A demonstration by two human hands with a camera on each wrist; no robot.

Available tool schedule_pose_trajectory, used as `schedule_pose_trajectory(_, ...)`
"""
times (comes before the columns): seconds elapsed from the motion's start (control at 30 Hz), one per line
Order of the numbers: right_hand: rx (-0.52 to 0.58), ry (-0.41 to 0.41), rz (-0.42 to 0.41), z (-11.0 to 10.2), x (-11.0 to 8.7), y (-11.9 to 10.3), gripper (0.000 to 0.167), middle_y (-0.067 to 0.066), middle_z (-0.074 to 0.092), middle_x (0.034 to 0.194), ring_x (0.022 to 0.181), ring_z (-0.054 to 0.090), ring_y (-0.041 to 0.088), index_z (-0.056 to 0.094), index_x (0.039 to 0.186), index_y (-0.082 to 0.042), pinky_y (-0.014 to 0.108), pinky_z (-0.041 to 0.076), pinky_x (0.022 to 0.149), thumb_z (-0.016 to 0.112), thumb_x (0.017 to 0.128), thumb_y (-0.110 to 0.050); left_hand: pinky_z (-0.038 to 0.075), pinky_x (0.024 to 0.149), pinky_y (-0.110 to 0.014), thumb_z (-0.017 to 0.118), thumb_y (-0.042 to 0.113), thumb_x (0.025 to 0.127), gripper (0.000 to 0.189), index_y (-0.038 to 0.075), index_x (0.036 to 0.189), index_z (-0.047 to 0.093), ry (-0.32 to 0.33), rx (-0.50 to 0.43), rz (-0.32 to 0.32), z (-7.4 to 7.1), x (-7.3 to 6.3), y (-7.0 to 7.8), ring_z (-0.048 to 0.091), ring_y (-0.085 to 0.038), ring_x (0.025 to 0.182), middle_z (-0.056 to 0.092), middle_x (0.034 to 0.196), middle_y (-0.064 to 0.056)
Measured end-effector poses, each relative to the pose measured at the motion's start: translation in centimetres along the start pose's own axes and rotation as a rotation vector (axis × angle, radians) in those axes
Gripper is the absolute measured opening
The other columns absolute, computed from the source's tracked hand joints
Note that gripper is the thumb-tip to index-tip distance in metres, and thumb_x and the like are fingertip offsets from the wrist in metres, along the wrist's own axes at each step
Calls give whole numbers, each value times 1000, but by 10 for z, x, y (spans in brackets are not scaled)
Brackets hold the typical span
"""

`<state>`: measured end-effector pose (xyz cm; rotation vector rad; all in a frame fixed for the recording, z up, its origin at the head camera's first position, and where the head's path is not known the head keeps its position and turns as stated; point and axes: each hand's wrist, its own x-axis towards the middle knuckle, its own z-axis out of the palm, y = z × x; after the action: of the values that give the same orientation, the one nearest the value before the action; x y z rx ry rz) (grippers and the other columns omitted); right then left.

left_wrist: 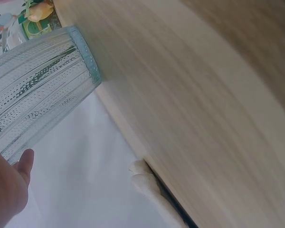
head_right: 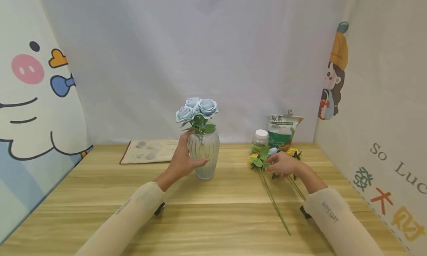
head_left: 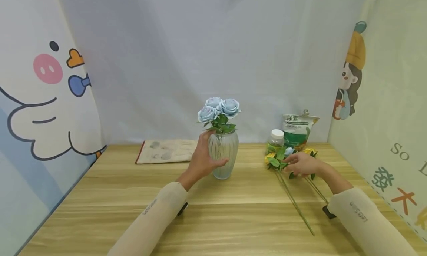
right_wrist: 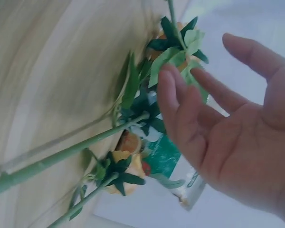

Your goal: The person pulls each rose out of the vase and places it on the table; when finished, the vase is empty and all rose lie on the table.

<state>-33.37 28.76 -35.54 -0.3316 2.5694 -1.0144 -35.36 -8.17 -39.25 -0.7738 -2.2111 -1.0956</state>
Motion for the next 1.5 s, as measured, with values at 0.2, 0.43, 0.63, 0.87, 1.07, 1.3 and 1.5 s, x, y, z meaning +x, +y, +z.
schedule_pose_trajectory(0.2,-166,154,30,5,-3,-11,50,29,65,108,64,54,17,52,130,15,36,49,57,60,95,-20,42,103,-56,91,28,70,100,15,146,28,7,14,4,2,-2,-3,45,-36,130,35,146,-17)
schedule_pose_trajectory(0.43,-200,317,-44,17,-4,-35,48,32,61,120,99,64,40,55,128,13,47,55,76,60,96,-23,42,103,-55,91,28,70,100,15,146,28,14,24,17,3,-1,-3,45,-36,130,35,146,-16)
schedule_pose_trajectory(0.63,-65,428,-173,31,0,-57,45,27,65,117,101,64,38,53,134,5,36,52,68,60,96,-19,43,101,-56,91,28,70,100,15,146,28,27,33,23,2,0,-2,46,-36,128,36,145,-16)
schedule_pose_trajectory(0.87,79,573,-332,52,3,-86,26,21,66,113,99,66,37,60,120,1,43,55,80,61,96,-10,44,101,-56,91,28,70,101,16,147,28,21,27,10,1,-1,-2,47,-36,128,36,145,-16)
schedule_pose_trajectory(1.07,105,628,-450,67,11,-110,16,16,68,107,91,68,32,66,107,-1,39,56,71,62,94,-7,44,101,-54,91,28,70,101,16,147,27,20,35,13,1,-1,-2,47,-35,127,36,145,-15)
schedule_pose_trajectory(1.3,90,695,-564,71,20,-138,20,14,69,112,98,67,29,69,110,-2,43,56,75,61,92,-7,43,102,-54,91,28,70,101,17,147,27,22,25,27,1,0,-2,46,-33,128,36,145,-15)
schedule_pose_trajectory(1.5,89,674,-681,73,27,-162,24,15,68,116,100,66,32,70,113,0,44,56,75,61,91,-3,43,102,-55,90,27,71,99,16,147,28,25,16,14,1,-1,-1,46,-35,129,37,144,-15)
